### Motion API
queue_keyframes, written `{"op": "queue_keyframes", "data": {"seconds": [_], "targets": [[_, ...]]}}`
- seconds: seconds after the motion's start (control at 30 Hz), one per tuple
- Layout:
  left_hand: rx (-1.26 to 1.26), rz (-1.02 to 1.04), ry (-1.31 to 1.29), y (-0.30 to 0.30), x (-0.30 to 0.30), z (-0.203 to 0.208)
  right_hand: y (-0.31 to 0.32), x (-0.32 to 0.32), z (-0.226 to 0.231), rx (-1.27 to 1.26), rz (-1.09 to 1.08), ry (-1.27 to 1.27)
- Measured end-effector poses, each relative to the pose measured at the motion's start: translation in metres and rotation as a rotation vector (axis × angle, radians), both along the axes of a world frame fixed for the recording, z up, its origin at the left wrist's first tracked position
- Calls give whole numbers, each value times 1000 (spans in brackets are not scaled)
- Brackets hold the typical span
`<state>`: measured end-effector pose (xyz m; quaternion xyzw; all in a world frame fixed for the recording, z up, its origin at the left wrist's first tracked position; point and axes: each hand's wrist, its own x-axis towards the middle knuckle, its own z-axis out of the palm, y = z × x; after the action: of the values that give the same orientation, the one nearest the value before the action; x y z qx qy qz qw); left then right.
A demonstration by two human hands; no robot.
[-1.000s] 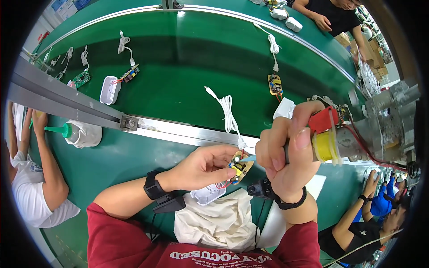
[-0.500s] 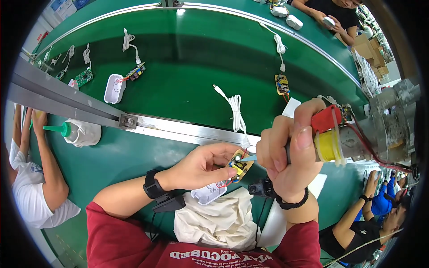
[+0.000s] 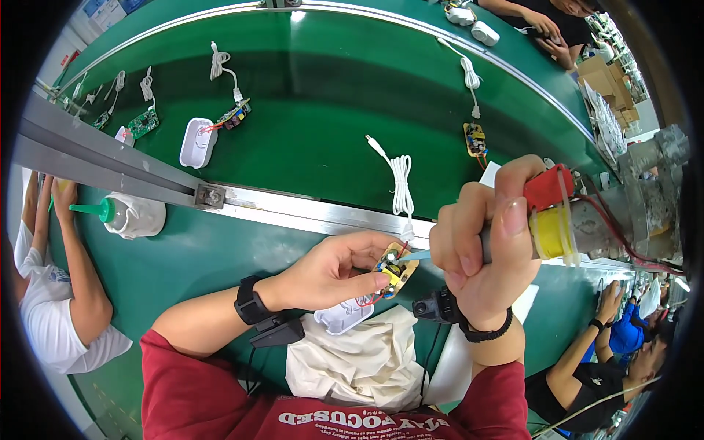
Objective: The person picks up a circuit board and a plastic housing, applies glue to the board using a dispenser, and presses the board into the housing before placing it on the conveyor belt.
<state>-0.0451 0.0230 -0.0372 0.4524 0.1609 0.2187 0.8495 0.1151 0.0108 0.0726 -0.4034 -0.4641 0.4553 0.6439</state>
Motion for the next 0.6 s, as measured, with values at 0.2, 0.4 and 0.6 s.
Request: {"op": "queue_keyframes", "data": {"seconds": [0.2, 0.4, 0.6], "targets": [[1, 2, -4, -1, 0, -2, 1, 1, -3, 30, -24, -33], [-6, -16, -4, -1, 0, 0, 1, 3, -7, 38, -41, -1], [-2, -14, -4, -3, 0, 5, -1, 2, 5, 15, -53, -20]]}}
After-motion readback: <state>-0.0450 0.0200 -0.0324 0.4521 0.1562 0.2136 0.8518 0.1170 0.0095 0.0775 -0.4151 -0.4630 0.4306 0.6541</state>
